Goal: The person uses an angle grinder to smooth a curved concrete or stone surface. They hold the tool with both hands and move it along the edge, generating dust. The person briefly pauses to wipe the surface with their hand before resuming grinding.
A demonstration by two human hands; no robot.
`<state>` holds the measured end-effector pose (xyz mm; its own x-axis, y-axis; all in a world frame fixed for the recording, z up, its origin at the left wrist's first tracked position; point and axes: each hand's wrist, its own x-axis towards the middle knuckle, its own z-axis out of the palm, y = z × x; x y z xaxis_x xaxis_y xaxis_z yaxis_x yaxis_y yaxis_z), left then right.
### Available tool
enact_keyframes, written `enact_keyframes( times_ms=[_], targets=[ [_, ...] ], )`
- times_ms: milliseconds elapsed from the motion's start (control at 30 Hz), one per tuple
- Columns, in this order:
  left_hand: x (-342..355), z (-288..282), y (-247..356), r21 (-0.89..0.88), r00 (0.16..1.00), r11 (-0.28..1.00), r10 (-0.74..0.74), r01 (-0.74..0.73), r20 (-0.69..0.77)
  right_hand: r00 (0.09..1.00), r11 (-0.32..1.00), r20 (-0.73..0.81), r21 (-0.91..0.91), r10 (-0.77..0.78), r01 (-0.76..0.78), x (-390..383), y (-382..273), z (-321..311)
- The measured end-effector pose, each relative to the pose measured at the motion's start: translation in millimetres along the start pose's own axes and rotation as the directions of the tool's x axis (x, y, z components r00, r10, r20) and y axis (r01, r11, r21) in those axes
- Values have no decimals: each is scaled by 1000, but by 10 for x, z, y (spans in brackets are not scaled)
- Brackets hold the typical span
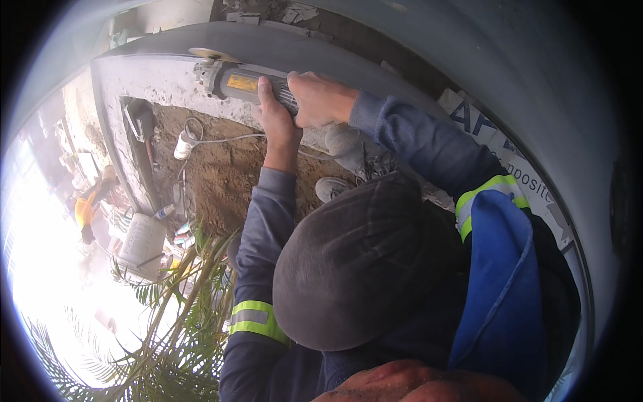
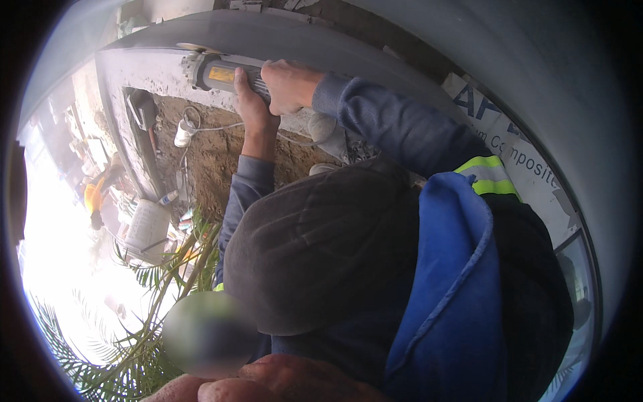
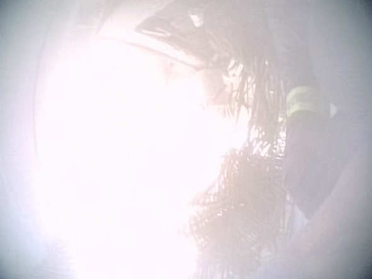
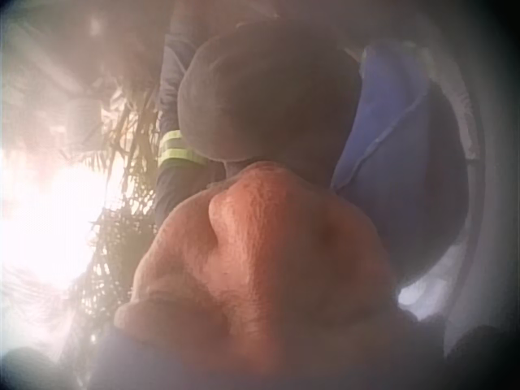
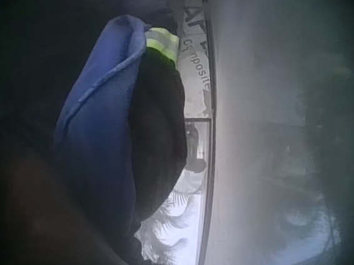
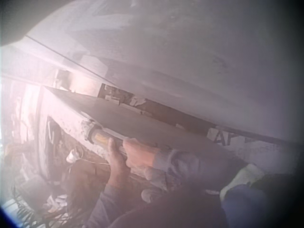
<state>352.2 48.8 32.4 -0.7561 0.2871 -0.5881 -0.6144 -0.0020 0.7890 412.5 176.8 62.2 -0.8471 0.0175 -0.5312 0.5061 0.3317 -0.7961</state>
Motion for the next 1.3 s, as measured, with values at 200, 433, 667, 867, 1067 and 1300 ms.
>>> enact_keyframes(
  times_ms=[200, 433, 667, 867, 1067, 1300],
  targets=[
    [113, -51, 68, -41, 1000, 999, -18, 19, 23, 999, 1000, 42, -18, 23, -22, 126, -100, -38],
    [127, -44, 131, -62, 998, 997, -49, 51, 33, 999, 999, 39, -25, 25, -24, 168, -143, -53],
    [-152, 46, -26, 15, 1000, 1000, 0, -1, 26, 998, 998, 29, -23, 57, -57, -206, -44, -54],
    [-353, 124, -93, -42, 999, 999, -23, 25, 48, 999, 998, -4, -26, 52, -52, -448, 2, -76],
    [-220, 84, -30, 23, 999, 1000, 3, -4, 45, 1000, 1000, -4, -9, 29, -29, -254, 4, -40],
    [-33, -17, -4, 23, 999, 1000, -3, 2, 38, 1000, 1000, 2, -2, 22, -22, -83, -58, -39]
  ],
)
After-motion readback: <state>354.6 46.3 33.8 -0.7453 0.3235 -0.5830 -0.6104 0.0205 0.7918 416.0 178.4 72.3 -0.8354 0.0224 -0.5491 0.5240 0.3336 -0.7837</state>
